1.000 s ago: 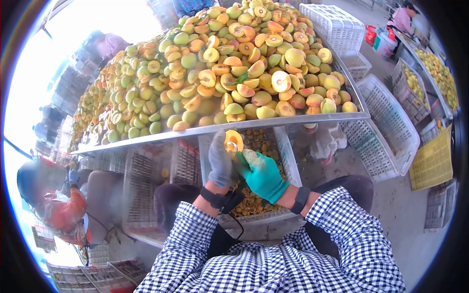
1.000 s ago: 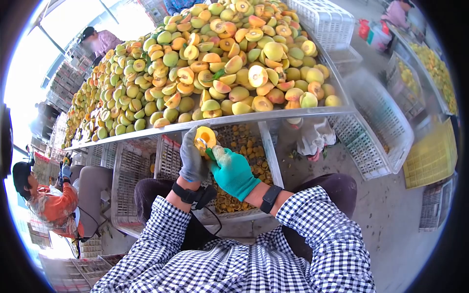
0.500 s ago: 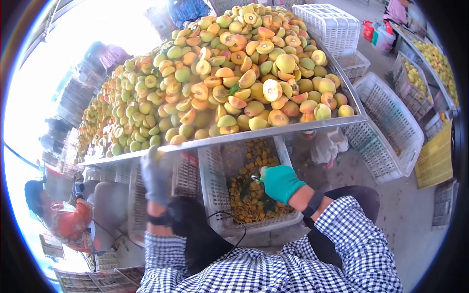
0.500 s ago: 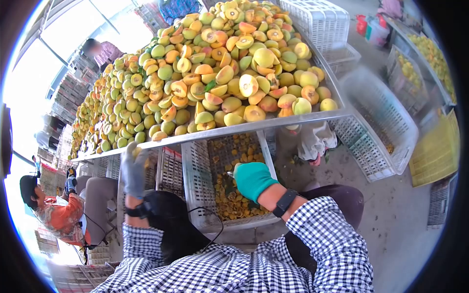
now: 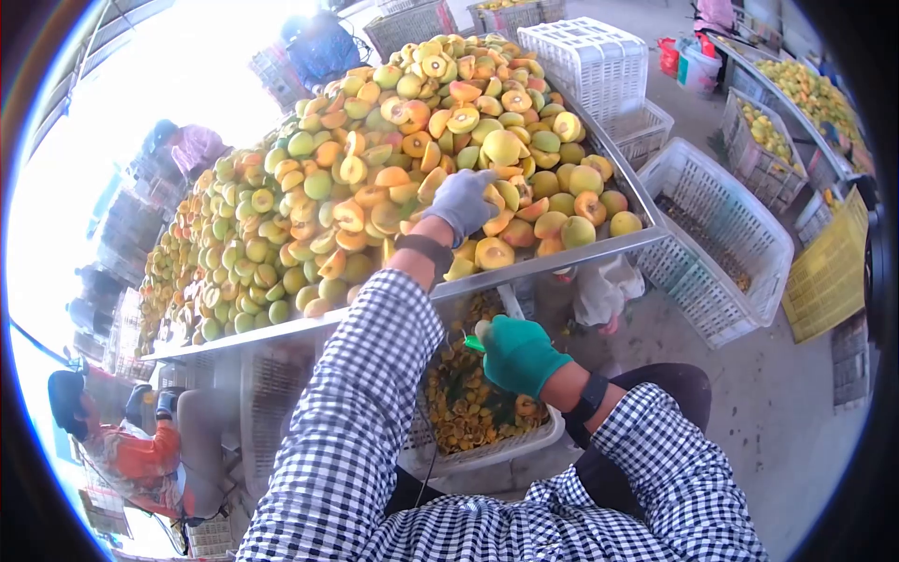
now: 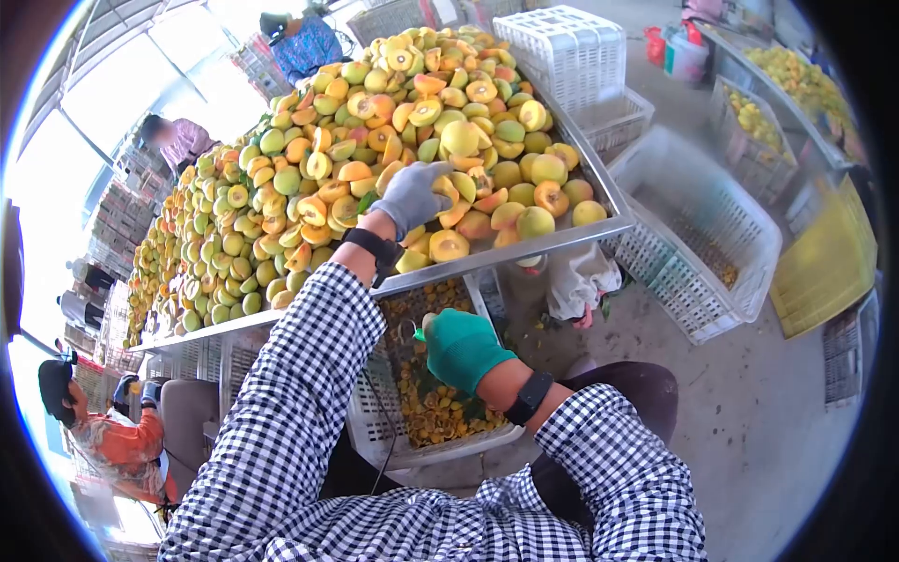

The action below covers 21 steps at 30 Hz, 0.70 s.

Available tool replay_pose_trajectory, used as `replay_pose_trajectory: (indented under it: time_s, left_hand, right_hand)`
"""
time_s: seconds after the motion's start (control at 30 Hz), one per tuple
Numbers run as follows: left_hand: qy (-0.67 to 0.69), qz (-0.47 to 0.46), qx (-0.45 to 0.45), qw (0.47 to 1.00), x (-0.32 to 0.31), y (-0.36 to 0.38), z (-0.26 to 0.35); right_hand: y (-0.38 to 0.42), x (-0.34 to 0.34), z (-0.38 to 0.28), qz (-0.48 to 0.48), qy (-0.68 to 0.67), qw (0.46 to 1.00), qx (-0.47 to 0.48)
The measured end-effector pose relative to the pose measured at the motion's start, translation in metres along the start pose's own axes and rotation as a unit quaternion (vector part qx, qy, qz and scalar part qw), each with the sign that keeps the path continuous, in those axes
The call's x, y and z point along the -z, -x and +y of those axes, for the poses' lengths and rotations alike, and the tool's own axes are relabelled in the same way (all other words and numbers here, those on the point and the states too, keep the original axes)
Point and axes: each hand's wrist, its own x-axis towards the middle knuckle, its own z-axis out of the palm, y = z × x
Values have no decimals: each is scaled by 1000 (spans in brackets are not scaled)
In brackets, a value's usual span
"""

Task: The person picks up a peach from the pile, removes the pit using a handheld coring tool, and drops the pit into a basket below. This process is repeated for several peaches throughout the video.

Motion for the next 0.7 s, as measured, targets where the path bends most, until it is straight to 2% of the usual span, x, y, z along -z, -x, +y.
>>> replay_pose_trajectory:
  time_s: [0.1, 0.13, 0.17, 0.2, 0.27, 0.3, 0.4, 0.43, 0.57, 0.67, 0.7]
  left_hand:
    - [148, 42, 35, 987, 13, 23, -6]
    - [465, 53, 70, 881, 14, 41, -10]
    - [611, 33, 92, 786, 18, 64, -16]
    - [739, 16, 112, 665, 29, 92, -11]
    - [811, 24, 97, 576, 23, 136, -6]
    - [833, 49, 131, 536, 21, 158, 5]
    - [833, 59, 175, 521, 10, 197, 7]
    - [813, 66, 232, 531, 12, 208, 13]
    - [754, 137, 215, 606, 1, 231, 2]
    - [698, 141, 199, 674, -1, 242, -8]
    - [690, 162, 212, 673, -3, 242, -8]
  right_hand:
    - [-3, 6, 20, 81, -49, 995, 18]
    - [-3, 20, 19, 136, -99, 985, 41]
    - [0, 38, 16, 187, -150, 969, 64]
    - [-2, 46, 11, 234, -202, 947, 89]
    - [-11, 39, 2, 285, -195, 931, 121]
    - [-14, 34, -4, 307, -191, 922, 135]
    - [-14, 19, -25, 254, -32, 954, 157]
    - [-15, 10, -26, 213, 54, 963, 154]
    - [-15, -4, -47, 176, 144, 959, 170]
    - [-15, -14, -53, 172, 221, 945, 168]
    - [-17, -18, -54, 168, 219, 946, 168]
